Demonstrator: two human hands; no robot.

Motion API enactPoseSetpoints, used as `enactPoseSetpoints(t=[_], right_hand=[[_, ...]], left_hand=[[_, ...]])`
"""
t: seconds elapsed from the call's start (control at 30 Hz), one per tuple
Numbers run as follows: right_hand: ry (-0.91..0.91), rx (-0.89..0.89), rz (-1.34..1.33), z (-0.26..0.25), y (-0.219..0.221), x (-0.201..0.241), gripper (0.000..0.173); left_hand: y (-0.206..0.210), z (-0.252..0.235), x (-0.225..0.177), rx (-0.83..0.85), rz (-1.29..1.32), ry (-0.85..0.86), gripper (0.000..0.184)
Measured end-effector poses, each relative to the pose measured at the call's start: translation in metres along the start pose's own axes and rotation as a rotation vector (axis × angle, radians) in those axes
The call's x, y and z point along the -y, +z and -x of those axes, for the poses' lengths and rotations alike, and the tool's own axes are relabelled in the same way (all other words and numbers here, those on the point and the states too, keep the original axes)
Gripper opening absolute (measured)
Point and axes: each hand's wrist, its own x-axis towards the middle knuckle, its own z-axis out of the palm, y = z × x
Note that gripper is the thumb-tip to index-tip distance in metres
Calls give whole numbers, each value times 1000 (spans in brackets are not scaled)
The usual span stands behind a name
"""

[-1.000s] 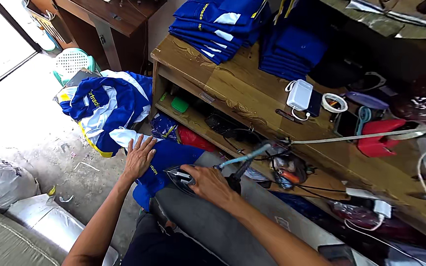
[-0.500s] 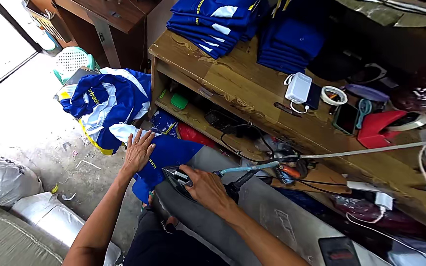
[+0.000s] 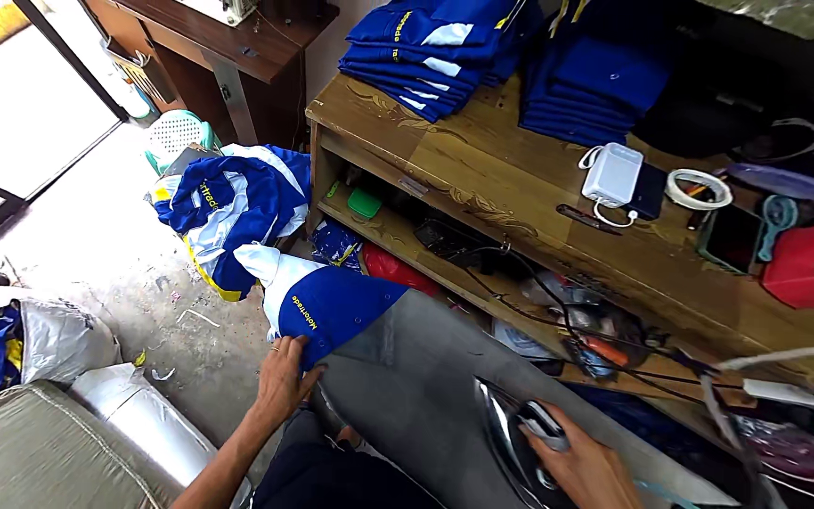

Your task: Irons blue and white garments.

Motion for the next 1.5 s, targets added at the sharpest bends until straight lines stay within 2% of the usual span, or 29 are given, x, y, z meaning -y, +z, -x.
enactPoseSetpoints(t=[0.1,0.13,0.17,0.23,0.27,0.33,0.4,0.43,0.57,0.6,0.67,0.73,0.83,0.87,0.93,1.0,1.07,1.1,1.17,1.23,1.3,1.33,1.4,1.5], right_hand=[[24,47,34,7,-18,-19,80],[-31,2,58,5,-23,-16,88],[-117,-68,47,-1,-24,-8,89],[-258,-173,-82,-24,-8,20,72],[-293,-166,-197,-41,10,39,60],[-319,22,-506,-75,53,83,47],[-285,328,-806,-105,87,131,50],[-264,425,-915,-114,98,153,53],[-210,712,-1131,-135,85,200,64],[-158,708,-1135,-141,81,203,62],[3,545,-1155,-158,86,203,41],[107,401,-1147,-168,93,199,20],[160,325,-1014,-171,95,189,16],[154,314,-951,-169,96,184,18],[80,277,-805,-166,87,170,18],[-106,182,-626,-154,65,144,20],[-274,42,-382,-132,25,108,30],[-306,4,-245,-117,2,85,40],[-280,29,-15,-82,-37,33,70],[-160,195,72,-44,-60,-12,86],[-50,374,27,-13,-67,-34,83],[-29,396,-17,-2,-63,-41,82],[-33,325,-80,12,-47,-51,76],[-61,196,-79,15,-31,-48,66]], left_hand=[[10,-7,-9,-39,-60,46,30],[9,-11,-12,-23,-70,54,25],[7,-15,-16,-9,-78,62,23],[3,-22,-23,4,-89,78,22],[2,-26,-27,8,-89,83,22],[1,-34,-38,17,-73,92,22],[1,-44,-53,27,-45,102,22],[2,-49,-61,24,-29,107,22],[6,-80,-95,68,29,113,22],[10,-84,-100,135,24,85,24],[27,-86,-104,305,-28,8,28],[41,-82,-104,421,-102,-17,29],[36,-78,-102,513,-24,28,34],[33,-77,-98,461,24,71,34],[26,-83,-87,212,49,175,30],[24,-95,-67,-16,-27,234,30],[29,-104,-44,-74,-162,233,46],[37,-104,-32,-48,-246,224,52],[49,-100,-19,26,-350,202,57],[44,-103,-24,69,-291,168,58],[26,-111,-29,64,-168,119,55],[15,-118,-27,28,-133,105,50],[-7,-136,-13,-26,-168,73,40],[-27,-152,25,18,-266,16,38]])
